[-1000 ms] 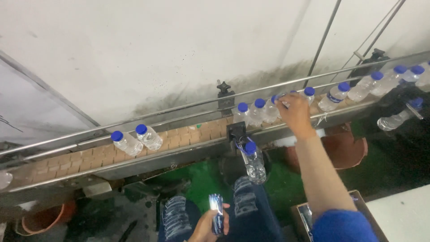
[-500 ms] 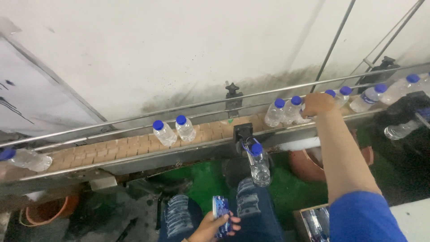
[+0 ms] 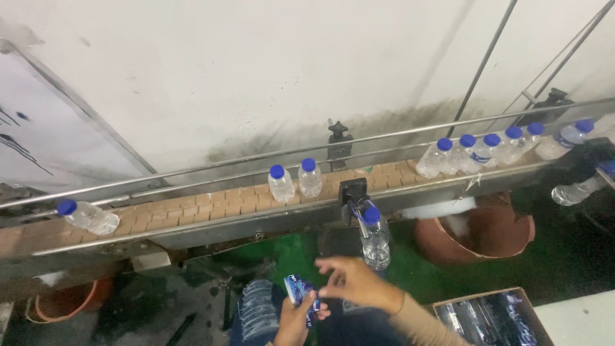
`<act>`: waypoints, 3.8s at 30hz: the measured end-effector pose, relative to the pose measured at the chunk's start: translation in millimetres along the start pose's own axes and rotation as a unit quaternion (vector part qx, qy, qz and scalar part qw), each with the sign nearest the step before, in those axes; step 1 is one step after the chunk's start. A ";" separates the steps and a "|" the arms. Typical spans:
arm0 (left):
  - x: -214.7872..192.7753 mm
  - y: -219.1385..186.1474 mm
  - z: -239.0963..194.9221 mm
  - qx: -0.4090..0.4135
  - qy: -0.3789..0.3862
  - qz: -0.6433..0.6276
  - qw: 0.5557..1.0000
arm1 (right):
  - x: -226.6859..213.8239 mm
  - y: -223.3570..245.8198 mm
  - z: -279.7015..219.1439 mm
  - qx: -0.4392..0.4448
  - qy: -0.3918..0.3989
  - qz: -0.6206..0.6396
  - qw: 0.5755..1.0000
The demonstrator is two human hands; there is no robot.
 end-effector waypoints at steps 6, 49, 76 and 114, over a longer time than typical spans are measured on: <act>-65.4 35.2 60.3 0.079 -0.071 -0.103 0.989 | 43.9 -4.6 -1.5 -0.097 -0.107 0.333 0.932; -46.8 9.8 24.3 -0.022 -0.024 0.023 0.999 | -58.8 31.7 20.3 0.047 -0.234 -0.029 0.971; -29.8 49.3 27.2 -0.139 0.144 -0.108 0.974 | -126.1 79.8 119.8 -0.166 -0.314 -0.196 0.914; -90.8 46.4 45.9 -0.125 0.007 0.012 0.992 | -122.6 14.6 129.5 0.049 -0.066 -0.371 0.925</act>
Point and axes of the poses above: each hand's wrist, its own z-axis towards the middle knuckle, its own x-axis out of the palm, y = z × x, the point moved 10 cm from there along z, towards the middle knuckle, and after that the axes turned 5 degrees about -x, right-handed, at the moved point
